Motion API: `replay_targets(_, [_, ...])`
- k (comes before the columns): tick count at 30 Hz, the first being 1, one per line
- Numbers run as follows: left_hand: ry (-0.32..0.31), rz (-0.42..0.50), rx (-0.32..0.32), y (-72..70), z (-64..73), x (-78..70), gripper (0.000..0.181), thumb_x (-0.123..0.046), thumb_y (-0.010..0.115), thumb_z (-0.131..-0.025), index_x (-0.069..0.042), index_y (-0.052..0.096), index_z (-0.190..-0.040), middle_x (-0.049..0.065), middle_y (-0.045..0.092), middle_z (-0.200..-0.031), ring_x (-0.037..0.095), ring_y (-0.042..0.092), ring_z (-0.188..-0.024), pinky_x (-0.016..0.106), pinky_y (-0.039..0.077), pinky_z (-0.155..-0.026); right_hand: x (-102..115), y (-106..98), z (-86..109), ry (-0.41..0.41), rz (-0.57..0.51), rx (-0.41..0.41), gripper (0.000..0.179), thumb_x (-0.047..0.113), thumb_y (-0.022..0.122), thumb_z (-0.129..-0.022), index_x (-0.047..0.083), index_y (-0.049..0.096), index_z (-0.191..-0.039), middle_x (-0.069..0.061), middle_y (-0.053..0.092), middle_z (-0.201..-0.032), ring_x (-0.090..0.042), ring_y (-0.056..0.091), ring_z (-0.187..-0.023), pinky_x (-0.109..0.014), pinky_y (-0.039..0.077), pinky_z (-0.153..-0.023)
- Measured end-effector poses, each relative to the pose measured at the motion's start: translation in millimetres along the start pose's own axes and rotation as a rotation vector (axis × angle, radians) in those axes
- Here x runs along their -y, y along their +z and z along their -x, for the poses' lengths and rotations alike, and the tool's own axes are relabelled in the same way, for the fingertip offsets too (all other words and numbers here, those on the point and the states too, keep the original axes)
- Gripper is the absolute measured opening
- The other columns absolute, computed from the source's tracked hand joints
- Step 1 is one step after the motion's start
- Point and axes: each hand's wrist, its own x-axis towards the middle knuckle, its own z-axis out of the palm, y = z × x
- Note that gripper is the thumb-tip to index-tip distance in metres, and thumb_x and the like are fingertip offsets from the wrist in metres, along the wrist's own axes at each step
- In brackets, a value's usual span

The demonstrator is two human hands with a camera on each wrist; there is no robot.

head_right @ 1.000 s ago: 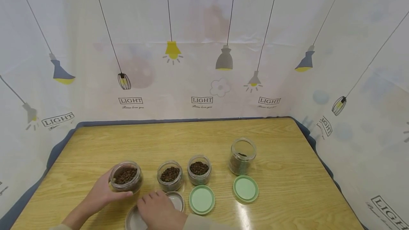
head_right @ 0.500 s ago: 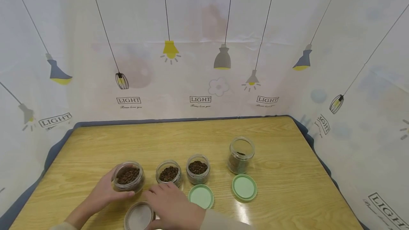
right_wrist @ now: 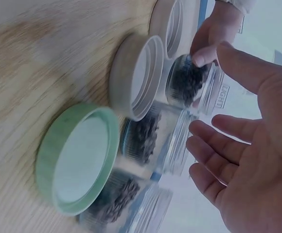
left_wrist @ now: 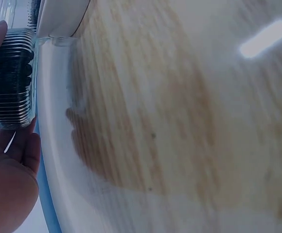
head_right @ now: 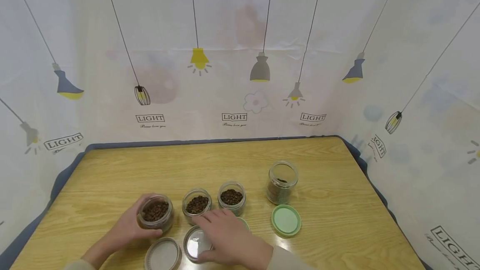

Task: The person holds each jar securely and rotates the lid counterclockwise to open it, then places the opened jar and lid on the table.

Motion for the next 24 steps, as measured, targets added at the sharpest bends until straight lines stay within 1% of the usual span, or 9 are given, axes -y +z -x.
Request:
replay_targets(3, [-0.001,-0.023,0.011,1.9,0.0,0.4,0.093,-0.034,0.094,-0.057,-0.021,0.046,-0.136,-0.008,0.062,-0.126,0.011,0.057,-0.117,0.039,0.042,-0.104,-3.6,-0.6,6.1,0.022,-0.005,-0.006,0.078,0.059,0.067,-0.083,0.018,0.041,-0.144,0.004,0.056,-0.135,-0.018,0.052,-0.126,-0.042,0.043,-0.105])
replay_targets(6, [-0.002,-0.046,0.022,3.4,-0.1,1.1,0.094,-0.038,0.093,-0.057,-0.021,0.046,-0.136,-0.009,0.062,-0.126,0.013,0.058,-0.117,0.04,0.043,-0.104,-7.1,-1.3,10.1,0.057,-0.026,-0.001,0.08,0.059,0.066,-0.083,0.016,0.041,-0.145,0.002,0.056,-0.137,-0.021,0.052,-0.127,-0.045,0.042,-0.107])
replay_targets(13, [0.039,-0.077,0.041,7.2,-0.1,6.1,0.091,-0.043,0.093,-0.056,-0.024,0.047,-0.132,-0.011,0.062,-0.124,0.01,0.058,-0.114,0.033,0.044,-0.103,-17.4,-2.7,15.6,0.135,-0.051,0.015,0.08,0.056,0.068,-0.083,0.014,0.041,-0.145,0.0,0.057,-0.135,-0.02,0.053,-0.125,-0.045,0.042,-0.107])
replay_targets(17, [0.042,-0.079,0.04,7.7,0.1,7.6,0.092,-0.044,0.093,-0.055,-0.024,0.046,-0.132,-0.012,0.062,-0.124,0.01,0.058,-0.115,0.033,0.044,-0.103,-22.3,-1.9,17.0,0.15,-0.056,0.015,0.079,0.056,0.068,-0.083,0.015,0.041,-0.144,0.001,0.059,-0.132,-0.019,0.054,-0.123,-0.045,0.042,-0.106])
replay_targets(22, [0.041,-0.061,0.048,7.8,-0.5,8.3,0.094,-0.042,0.093,-0.054,-0.023,0.045,-0.133,-0.011,0.062,-0.126,0.011,0.058,-0.116,0.032,0.043,-0.104,-27.7,0.6,20.2,0.147,-0.085,-0.011,0.077,0.054,0.07,-0.083,0.016,0.042,-0.144,0.002,0.06,-0.13,-0.018,0.054,-0.121,-0.045,0.043,-0.104])
replay_targets(24, [0.034,-0.048,0.054,7.9,-1.0,8.7,0.096,-0.041,0.094,-0.054,-0.022,0.045,-0.134,-0.01,0.062,-0.126,0.012,0.057,-0.117,0.032,0.042,-0.104,-30.3,1.0,21.2,0.154,-0.089,-0.01,0.076,0.054,0.069,-0.083,0.015,0.043,-0.144,0.001,0.06,-0.131,-0.018,0.054,-0.121,-0.045,0.042,-0.104])
